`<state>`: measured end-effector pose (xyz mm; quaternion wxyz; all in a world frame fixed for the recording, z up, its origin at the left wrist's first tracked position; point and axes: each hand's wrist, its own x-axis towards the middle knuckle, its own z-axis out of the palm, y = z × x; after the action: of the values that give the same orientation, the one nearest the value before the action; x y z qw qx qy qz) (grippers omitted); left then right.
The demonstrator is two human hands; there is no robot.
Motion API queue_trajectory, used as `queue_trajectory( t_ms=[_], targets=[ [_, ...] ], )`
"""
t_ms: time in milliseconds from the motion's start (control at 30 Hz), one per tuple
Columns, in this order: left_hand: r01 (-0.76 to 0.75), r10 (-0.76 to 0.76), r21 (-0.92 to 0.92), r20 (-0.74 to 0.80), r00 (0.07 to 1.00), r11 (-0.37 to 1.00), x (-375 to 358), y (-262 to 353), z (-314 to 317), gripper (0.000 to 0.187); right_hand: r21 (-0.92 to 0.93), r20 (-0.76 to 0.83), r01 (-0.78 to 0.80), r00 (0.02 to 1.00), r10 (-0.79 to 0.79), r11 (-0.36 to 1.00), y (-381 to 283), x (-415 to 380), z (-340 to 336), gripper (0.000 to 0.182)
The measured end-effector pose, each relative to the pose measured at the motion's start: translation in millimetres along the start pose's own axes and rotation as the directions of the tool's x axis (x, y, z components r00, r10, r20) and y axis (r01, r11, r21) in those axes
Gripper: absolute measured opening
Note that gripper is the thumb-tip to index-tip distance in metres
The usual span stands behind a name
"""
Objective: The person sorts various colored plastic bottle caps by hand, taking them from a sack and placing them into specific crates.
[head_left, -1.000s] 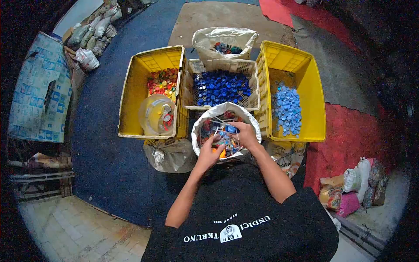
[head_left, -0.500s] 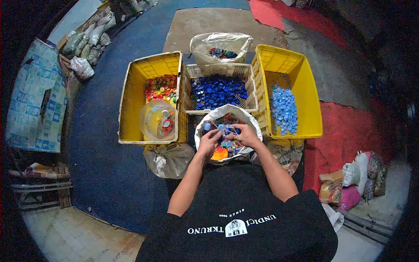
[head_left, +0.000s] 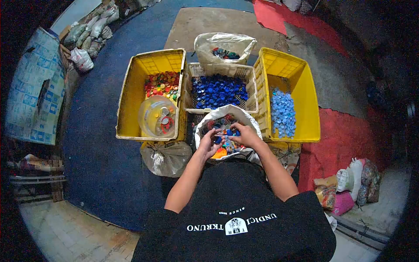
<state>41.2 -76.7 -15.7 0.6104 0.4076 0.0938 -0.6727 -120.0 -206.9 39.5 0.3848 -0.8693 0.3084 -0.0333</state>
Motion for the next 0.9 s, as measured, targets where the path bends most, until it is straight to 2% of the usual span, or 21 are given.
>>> queue_trajectory(
  t_ms=[100, 167, 233, 300, 333, 400, 433, 500, 567, 633, 667, 800, 867, 900],
  targets=[
    [0.046, -0.048, -0.038, -0.038, 0.998, 0.998, -7, -4, 0, 0.033, 0.001, 0.023, 0.030, 0.999, -0.031, 1.000, -14, -3, 0, 0.045],
    [0.060, -0.059, 0.026, -0.018, 0.998, 0.998, -24, 4, 19, 0.035, -0.009, 0.096, 0.172, 0.981, -0.170, 0.985, -19, 2, 4, 0.046],
    [0.085, -0.082, 0.098, -0.037, 0.996, 0.992, -14, 2, 11, 0.037, -0.016, 0.107, 0.183, 0.978, -0.181, 0.983, -28, 4, 1, 0.045],
    [-0.123, 0.081, 0.160, 0.245, 0.966, 0.979, -10, 0, 8, 0.039, -0.009, 0.061, 0.293, 0.955, -0.292, 0.956, -30, 8, -1, 0.041],
    [-0.099, 0.061, 0.188, 0.195, 0.979, 0.977, -6, 8, 10, 0.042, -0.017, 0.053, 0.301, 0.952, -0.300, 0.953, -31, 15, -6, 0.041],
    [-0.094, 0.064, 0.172, 0.174, 0.983, 0.981, -4, 9, 5, 0.043, 0.071, 0.044, 0.205, 0.977, -0.209, 0.976, -35, 15, -10, 0.045],
    [-0.088, 0.064, 0.155, 0.152, 0.986, 0.984, -2, 9, 1, 0.044, 0.070, 0.045, 0.205, 0.977, -0.208, 0.976, -31, 17, -10, 0.045],
    [-0.069, 0.051, 0.139, 0.129, 0.990, 0.988, 4, 11, -5, 0.044, -0.046, 0.017, 0.257, 0.966, -0.257, 0.965, -16, 24, -10, 0.041],
    [-0.080, 0.080, 0.002, 0.048, 0.996, 0.997, 6, 12, -9, 0.040, -0.034, 0.005, 0.263, 0.965, -0.263, 0.964, -3, 30, -9, 0.037],
    [-0.083, 0.087, -0.061, 0.072, 0.994, 0.995, 12, 12, -16, 0.040, 0.044, 0.010, 0.071, 0.997, -0.071, 0.997, 2, 32, -10, 0.041],
    [-0.103, 0.112, -0.105, 0.081, 0.990, 0.989, 16, 13, -20, 0.038, -0.111, 0.068, 0.076, 0.995, -0.069, 0.991, 8, 33, -11, 0.051],
    [-0.139, 0.153, -0.157, 0.086, 0.984, 0.978, 13, 21, -24, 0.030, -0.167, 0.054, 0.015, 0.999, -0.006, 0.986, 4, 26, -7, 0.058],
    [-0.141, 0.156, -0.166, 0.081, 0.984, 0.976, 10, 24, -22, 0.029, -0.104, -0.101, -0.071, 0.993, 0.060, 0.992, -16, 21, -9, 0.049],
    [-0.129, 0.150, -0.182, 0.103, 0.983, 0.975, 7, 27, -17, 0.029, -0.105, -0.101, -0.072, 0.993, 0.062, 0.992, -15, 23, -3, 0.049]
  ],
)
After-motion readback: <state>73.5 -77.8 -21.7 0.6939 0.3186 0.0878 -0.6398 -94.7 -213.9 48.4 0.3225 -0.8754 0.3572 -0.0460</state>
